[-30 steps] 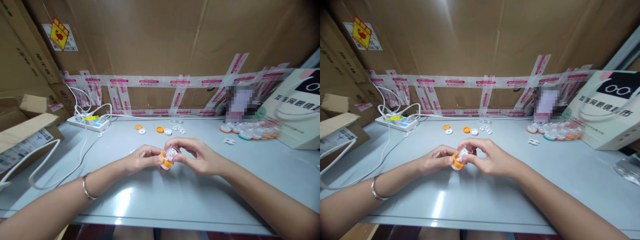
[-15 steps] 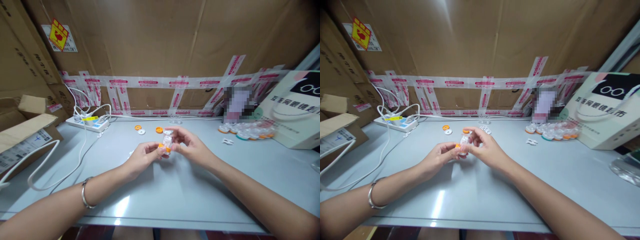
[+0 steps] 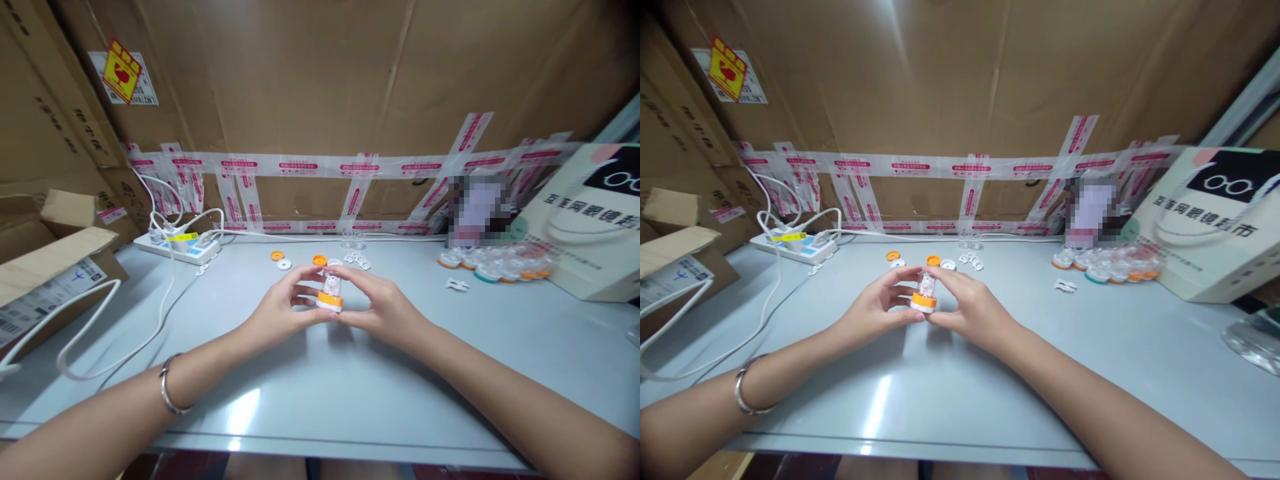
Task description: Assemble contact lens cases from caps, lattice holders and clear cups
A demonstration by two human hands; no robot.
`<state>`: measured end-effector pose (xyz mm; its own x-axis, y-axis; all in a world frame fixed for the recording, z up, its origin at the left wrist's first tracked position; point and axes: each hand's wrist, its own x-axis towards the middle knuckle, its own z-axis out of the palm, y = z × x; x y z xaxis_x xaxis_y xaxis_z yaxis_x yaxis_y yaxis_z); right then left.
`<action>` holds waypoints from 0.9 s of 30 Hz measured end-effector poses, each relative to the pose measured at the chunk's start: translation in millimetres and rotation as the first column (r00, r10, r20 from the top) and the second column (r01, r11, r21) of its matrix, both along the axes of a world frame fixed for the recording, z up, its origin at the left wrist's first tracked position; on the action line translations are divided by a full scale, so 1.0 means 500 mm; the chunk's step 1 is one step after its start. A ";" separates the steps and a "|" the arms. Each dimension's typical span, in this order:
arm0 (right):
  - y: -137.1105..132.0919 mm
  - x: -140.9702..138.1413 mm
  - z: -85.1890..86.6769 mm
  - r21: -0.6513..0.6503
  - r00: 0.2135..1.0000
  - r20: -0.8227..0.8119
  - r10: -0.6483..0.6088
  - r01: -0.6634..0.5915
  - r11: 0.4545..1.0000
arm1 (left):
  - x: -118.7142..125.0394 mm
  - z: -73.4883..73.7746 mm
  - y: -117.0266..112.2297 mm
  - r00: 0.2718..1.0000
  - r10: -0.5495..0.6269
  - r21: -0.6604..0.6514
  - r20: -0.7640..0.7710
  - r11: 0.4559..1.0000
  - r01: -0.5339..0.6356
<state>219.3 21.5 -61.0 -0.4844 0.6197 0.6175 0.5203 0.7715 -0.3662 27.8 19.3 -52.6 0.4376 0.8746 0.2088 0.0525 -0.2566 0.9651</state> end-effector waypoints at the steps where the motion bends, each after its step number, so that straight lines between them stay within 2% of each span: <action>1: 0.001 0.003 -0.002 0.045 0.999 0.039 0.000 -0.001 0.999 | -0.002 0.000 0.000 1.000 0.000 0.051 -0.010 0.999 0.001; 5: -0.001 0.007 -0.004 0.226 0.984 0.174 -0.024 -0.016 0.974 | -0.005 -0.005 -0.002 0.996 -0.039 0.193 -0.075 0.980 0.053; 10: -0.008 0.002 0.007 0.317 0.974 0.227 -0.022 -0.052 0.947 | -0.016 -0.016 0.007 0.980 -0.062 0.362 -0.191 0.923 0.129; 12: -0.011 -0.001 0.009 0.335 0.973 0.230 -0.016 -0.064 0.940 | -0.023 -0.018 0.014 0.969 -0.027 0.492 -0.246 0.857 0.149; 15: -0.015 -0.005 0.008 0.335 0.970 0.243 0.004 -0.087 0.938 | -0.032 -0.017 0.024 0.935 0.083 0.688 -0.346 0.700 0.193; 17: -0.017 -0.007 0.004 0.301 0.967 0.254 0.017 -0.096 0.949 | -0.036 -0.016 0.028 0.897 0.159 0.758 -0.411 0.606 0.240; 19: -0.019 -0.007 -0.001 0.260 0.966 0.256 0.033 -0.101 0.960 | -0.038 -0.013 0.030 0.857 0.207 0.771 -0.473 0.567 0.288; 21: -0.019 -0.005 -0.006 0.219 0.966 0.253 0.049 -0.106 0.970 | -0.039 -0.009 0.029 0.830 0.215 0.751 -0.515 0.579 0.317; 23: -0.017 -0.003 -0.010 0.178 0.970 0.234 0.061 -0.104 0.978 | -0.040 -0.003 0.028 0.825 0.191 0.719 -0.532 0.618 0.320; 25: -0.014 -0.001 -0.012 0.117 0.980 0.188 0.070 -0.093 0.989 | -0.040 0.004 0.027 0.854 0.133 0.666 -0.503 0.689 0.286; 27: -0.010 -0.001 -0.013 0.050 0.991 0.110 0.070 -0.076 0.996 | -0.037 0.008 0.026 0.899 0.044 0.561 -0.436 0.794 0.233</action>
